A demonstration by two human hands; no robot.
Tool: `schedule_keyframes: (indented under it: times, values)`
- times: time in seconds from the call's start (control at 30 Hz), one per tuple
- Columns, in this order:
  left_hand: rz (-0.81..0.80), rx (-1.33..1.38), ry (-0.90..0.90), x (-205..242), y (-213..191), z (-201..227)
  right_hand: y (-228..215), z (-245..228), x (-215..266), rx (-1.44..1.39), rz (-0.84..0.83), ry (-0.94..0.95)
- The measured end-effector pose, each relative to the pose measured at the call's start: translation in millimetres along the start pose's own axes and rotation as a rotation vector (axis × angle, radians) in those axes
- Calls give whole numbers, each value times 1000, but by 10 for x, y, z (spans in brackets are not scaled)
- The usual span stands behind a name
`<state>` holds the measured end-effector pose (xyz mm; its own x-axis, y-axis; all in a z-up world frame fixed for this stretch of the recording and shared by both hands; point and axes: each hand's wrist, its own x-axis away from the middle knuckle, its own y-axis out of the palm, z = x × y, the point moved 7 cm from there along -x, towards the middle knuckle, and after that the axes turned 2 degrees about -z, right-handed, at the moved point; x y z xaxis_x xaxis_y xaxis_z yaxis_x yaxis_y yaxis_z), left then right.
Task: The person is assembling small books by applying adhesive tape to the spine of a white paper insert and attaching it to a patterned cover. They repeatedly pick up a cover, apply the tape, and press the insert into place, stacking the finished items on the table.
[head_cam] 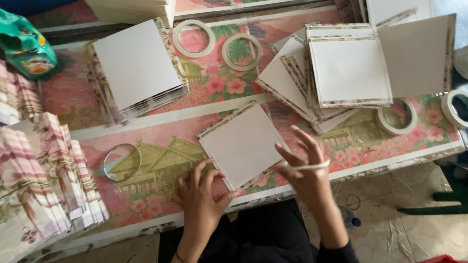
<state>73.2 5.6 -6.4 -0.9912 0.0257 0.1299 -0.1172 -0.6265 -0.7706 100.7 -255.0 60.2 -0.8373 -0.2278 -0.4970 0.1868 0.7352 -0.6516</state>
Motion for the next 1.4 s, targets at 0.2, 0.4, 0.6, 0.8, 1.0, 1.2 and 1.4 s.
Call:
schedule_keyframes:
  times: [0.2, 0.4, 0.6, 0.8, 1.0, 1.2, 1.4]
  values:
    - [92, -54, 35, 9, -38, 41, -214, 339, -69, -90, -145, 237]
    - [50, -80, -21, 2, 22, -3, -223, 530, 14, 131, -103, 312]
    - [54, -68, -40, 3, 16, -12, -111, 571, 34, 141, -98, 298]
    - [110, -77, 16, 11, 27, -20, -23, 631, 135, 284, -74, 216]
    - [192, -59, 33, -98, -106, -340, 53, 444, 243, 187, -101, 244]
    - [270, -65, 21, -197, -432, -507, 397, 124, 461, 74, -182, 244]
    - [215, -106, 172, -412, 0, 161, 360, -16, 494, 180, -66, 242]
